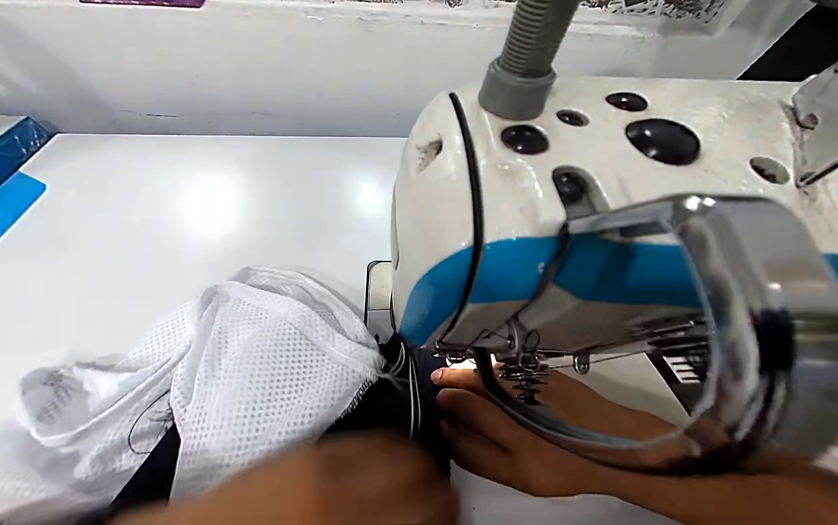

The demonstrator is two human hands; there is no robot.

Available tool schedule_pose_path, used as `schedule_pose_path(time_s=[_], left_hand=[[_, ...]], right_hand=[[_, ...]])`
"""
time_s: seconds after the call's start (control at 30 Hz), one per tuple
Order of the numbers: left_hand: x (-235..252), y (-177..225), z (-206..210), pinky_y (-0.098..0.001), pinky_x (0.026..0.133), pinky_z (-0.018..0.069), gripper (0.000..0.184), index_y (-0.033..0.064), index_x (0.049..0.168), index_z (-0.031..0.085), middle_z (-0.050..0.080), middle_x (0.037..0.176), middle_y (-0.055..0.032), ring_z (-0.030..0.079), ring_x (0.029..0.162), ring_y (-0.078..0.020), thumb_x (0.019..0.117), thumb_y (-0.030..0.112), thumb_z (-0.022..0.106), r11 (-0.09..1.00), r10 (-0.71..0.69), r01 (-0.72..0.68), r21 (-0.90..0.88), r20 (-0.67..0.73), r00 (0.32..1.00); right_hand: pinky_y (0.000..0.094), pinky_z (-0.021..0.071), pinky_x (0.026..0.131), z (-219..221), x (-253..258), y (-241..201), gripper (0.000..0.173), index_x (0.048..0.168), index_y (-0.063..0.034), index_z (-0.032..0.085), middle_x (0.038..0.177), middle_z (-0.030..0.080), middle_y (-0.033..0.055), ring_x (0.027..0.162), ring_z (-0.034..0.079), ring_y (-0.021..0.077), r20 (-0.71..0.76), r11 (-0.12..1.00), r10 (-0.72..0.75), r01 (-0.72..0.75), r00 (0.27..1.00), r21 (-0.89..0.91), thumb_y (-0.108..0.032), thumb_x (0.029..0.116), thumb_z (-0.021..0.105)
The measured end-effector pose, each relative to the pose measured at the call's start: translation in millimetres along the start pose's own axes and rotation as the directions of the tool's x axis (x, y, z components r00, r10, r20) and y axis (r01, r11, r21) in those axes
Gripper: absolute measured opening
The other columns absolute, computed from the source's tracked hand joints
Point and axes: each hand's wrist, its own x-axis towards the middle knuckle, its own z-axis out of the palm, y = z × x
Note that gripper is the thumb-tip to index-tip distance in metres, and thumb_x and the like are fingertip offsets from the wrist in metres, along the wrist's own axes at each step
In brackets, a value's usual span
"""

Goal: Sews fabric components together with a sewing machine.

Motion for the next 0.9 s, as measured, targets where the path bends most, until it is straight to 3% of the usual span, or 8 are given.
schedule_pose_path(time_s=[0.07, 0.13, 0.2, 0.37, 0.43, 0.67, 0.77, 0.9], left_hand=[[13, -53, 19, -0.0367, 0.095, 0.0551, 0.053, 0.0076, 0.125, 0.063, 0.068, 0.124, -0.0103, 0.065, 0.118, -0.0223, 0.1084, 0.048, 0.032, 0.973, -0.027, 0.060, 0.224, -0.149, 0.989], [12, -77, 33, -0.0338, 0.092, 0.0536, 0.061, 0.0113, 0.130, 0.065, 0.070, 0.119, -0.0053, 0.064, 0.115, -0.0192, 0.1081, 0.054, 0.027, 0.931, -0.024, 0.099, 0.352, -0.211, 0.977], [8, -70, 38, -0.0351, 0.090, 0.0538, 0.060, 0.0131, 0.132, 0.065, 0.070, 0.121, -0.0053, 0.065, 0.114, -0.0214, 0.1089, 0.052, 0.026, 0.910, -0.044, 0.122, 0.396, -0.201, 0.979], [4, -56, 37, -0.0350, 0.085, 0.0507, 0.048, 0.0138, 0.127, 0.064, 0.065, 0.133, -0.0084, 0.063, 0.113, -0.0243, 0.1100, 0.039, 0.027, 0.888, -0.063, 0.131, 0.441, -0.165, 0.984], [2, -56, 38, -0.0367, 0.088, 0.0489, 0.045, 0.0121, 0.125, 0.064, 0.064, 0.136, -0.0100, 0.062, 0.117, -0.0256, 0.1096, 0.035, 0.028, 0.896, -0.064, 0.128, 0.426, -0.162, 0.985], [1, -61, 37, -0.0358, 0.090, 0.0488, 0.040, 0.0130, 0.121, 0.064, 0.065, 0.134, -0.0084, 0.061, 0.120, -0.0239, 0.1068, 0.031, 0.031, 0.906, -0.065, 0.140, 0.400, -0.195, 0.979], [0, -66, 38, -0.0343, 0.092, 0.0489, 0.039, 0.0149, 0.120, 0.064, 0.065, 0.132, -0.0070, 0.061, 0.121, -0.0223, 0.1068, 0.033, 0.032, 0.909, -0.068, 0.146, 0.390, -0.208, 0.976], [0, -68, 36, -0.0332, 0.092, 0.0503, 0.037, 0.0184, 0.118, 0.066, 0.067, 0.131, -0.0033, 0.061, 0.122, -0.0194, 0.1061, 0.033, 0.034, 0.907, -0.086, 0.167, 0.387, -0.216, 0.973]], right_hand=[[0.0370, 0.0586, 0.086, -4, -8, 10, 0.018, 0.111, -0.0112, 0.066, 0.106, 0.071, 0.0084, 0.105, 0.069, 0.0240, 0.048, 0.993, 0.031, -0.036, 0.998, 0.115, -0.011, 0.1060, 0.048], [0.0345, 0.0566, 0.093, -13, -15, 20, 0.020, 0.113, -0.0100, 0.067, 0.113, 0.069, 0.0087, 0.110, 0.068, 0.0220, 0.129, 0.965, 0.067, -0.096, 0.989, 0.242, -0.008, 0.1062, 0.048], [0.0301, 0.0540, 0.095, -22, -16, 23, 0.023, 0.111, -0.0107, 0.067, 0.118, 0.069, 0.0079, 0.110, 0.068, 0.0198, 0.172, 0.955, 0.107, -0.149, 0.979, 0.258, -0.003, 0.1047, 0.046], [0.0368, 0.0547, 0.095, -25, -15, 21, 0.018, 0.111, -0.0056, 0.059, 0.124, 0.068, 0.0135, 0.114, 0.068, 0.0254, 0.159, 0.965, 0.072, -0.109, 0.985, 0.239, -0.002, 0.1069, 0.041], [0.0344, 0.0557, 0.093, -25, -15, 22, 0.020, 0.114, -0.0054, 0.059, 0.124, 0.069, 0.0129, 0.111, 0.070, 0.0239, 0.129, 0.976, 0.064, -0.089, 0.989, 0.197, -0.003, 0.1074, 0.040], [0.0323, 0.0556, 0.092, -25, -15, 23, 0.021, 0.116, -0.0040, 0.060, 0.114, 0.069, 0.0145, 0.106, 0.070, 0.0251, 0.135, 0.962, 0.084, -0.116, 0.987, 0.248, -0.006, 0.1061, 0.042], [0.0353, 0.0577, 0.082, -22, -14, 24, 0.019, 0.114, -0.0047, 0.059, 0.105, 0.067, 0.0151, 0.097, 0.070, 0.0272, 0.152, 0.962, 0.097, -0.132, 0.984, 0.238, -0.006, 0.1046, 0.043], [0.0380, 0.0559, 0.088, -9, -20, 25, 0.019, 0.113, -0.0051, 0.059, 0.114, 0.067, 0.0157, 0.106, 0.068, 0.0282, 0.247, 0.943, 0.125, -0.192, 0.961, 0.270, -0.005, 0.1010, 0.045]])
